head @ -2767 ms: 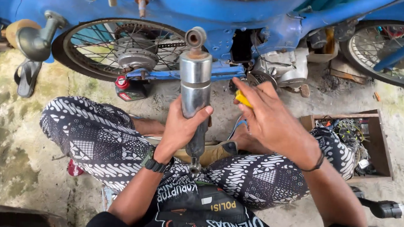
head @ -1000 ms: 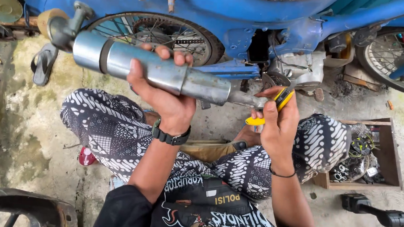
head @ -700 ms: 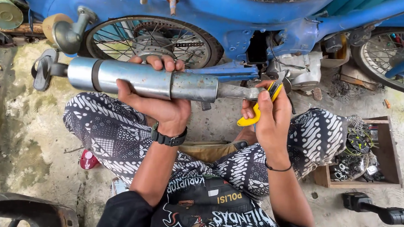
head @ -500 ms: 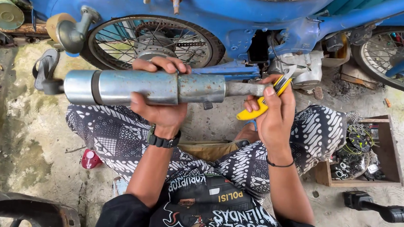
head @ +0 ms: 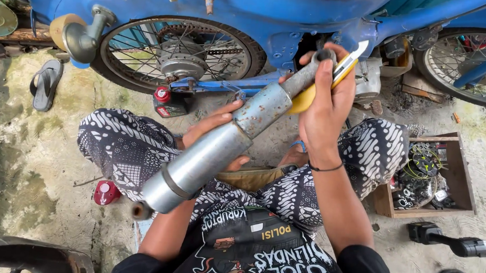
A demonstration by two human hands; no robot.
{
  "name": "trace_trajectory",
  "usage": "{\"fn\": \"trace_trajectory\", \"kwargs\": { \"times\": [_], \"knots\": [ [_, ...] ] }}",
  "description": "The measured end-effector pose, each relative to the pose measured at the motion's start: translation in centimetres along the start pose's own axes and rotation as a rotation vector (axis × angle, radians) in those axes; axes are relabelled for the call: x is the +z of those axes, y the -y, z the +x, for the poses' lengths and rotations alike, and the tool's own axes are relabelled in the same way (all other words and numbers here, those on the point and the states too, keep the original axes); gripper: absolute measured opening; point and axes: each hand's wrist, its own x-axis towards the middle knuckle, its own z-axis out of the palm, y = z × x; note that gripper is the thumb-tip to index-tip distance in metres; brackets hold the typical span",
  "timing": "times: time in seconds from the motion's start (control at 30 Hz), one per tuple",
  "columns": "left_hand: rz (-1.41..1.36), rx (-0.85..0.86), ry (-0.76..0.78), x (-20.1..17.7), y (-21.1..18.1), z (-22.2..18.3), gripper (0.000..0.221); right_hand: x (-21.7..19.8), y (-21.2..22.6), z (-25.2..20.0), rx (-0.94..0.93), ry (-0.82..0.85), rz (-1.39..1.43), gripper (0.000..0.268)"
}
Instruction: Cleaning a motorcycle shock absorber by scraping the surface with a small hand tool to remove dirt or old paint.
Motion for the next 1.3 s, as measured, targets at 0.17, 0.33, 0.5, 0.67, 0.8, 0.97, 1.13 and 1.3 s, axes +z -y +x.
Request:
{"fn": "trace_trajectory", "kwargs": {
  "times": [0.17,0.33,0.5,0.67,0.8,0.97,1.13,1.3],
  "knots": [
    [0.266,-0.103,0.145,-0.2,0.1,-2.6,0.050,1.8,0.4,0.5,-0.032,-0.014,0.056,0.029],
    [0.391,-0.135,0.190,-1.4,0.7,-3.7,0.046,2.9,2.3,-0.4,-0.120,0.068,-0.035,0.035],
    [-0.326,-0.748,-0.020,-0.6,-0.4,0.4,0.049,3.3,2.4,-0.6,-0.109,0.144,-0.073,0.041],
    [-0.354,-0.958,0.208,2.1,-2.6,3.6,0.052,3.5,2.9,0.6,0.012,0.392,-0.283,0.040],
    [-0.129,-0.885,0.173,2.6,-3.5,3.4,0.029,0.6,2.7,2.3,-0.138,0.505,-0.593,0.053],
    [0.074,-0.774,0.152,1.3,-3.4,2.2,0.037,-3.6,3.0,1.0,-0.250,0.647,-0.790,0.034],
    [0.058,-0.817,0.123,1.2,-5.3,1.8,0.038,-1.9,5.9,-0.7,-0.172,0.719,-0.931,0.029],
    [0.107,-0.848,0.147,0.4,-4.7,0.4,0.033,-0.7,5.1,-0.5,-0.239,0.830,-1.108,0.020]
  ]
}}
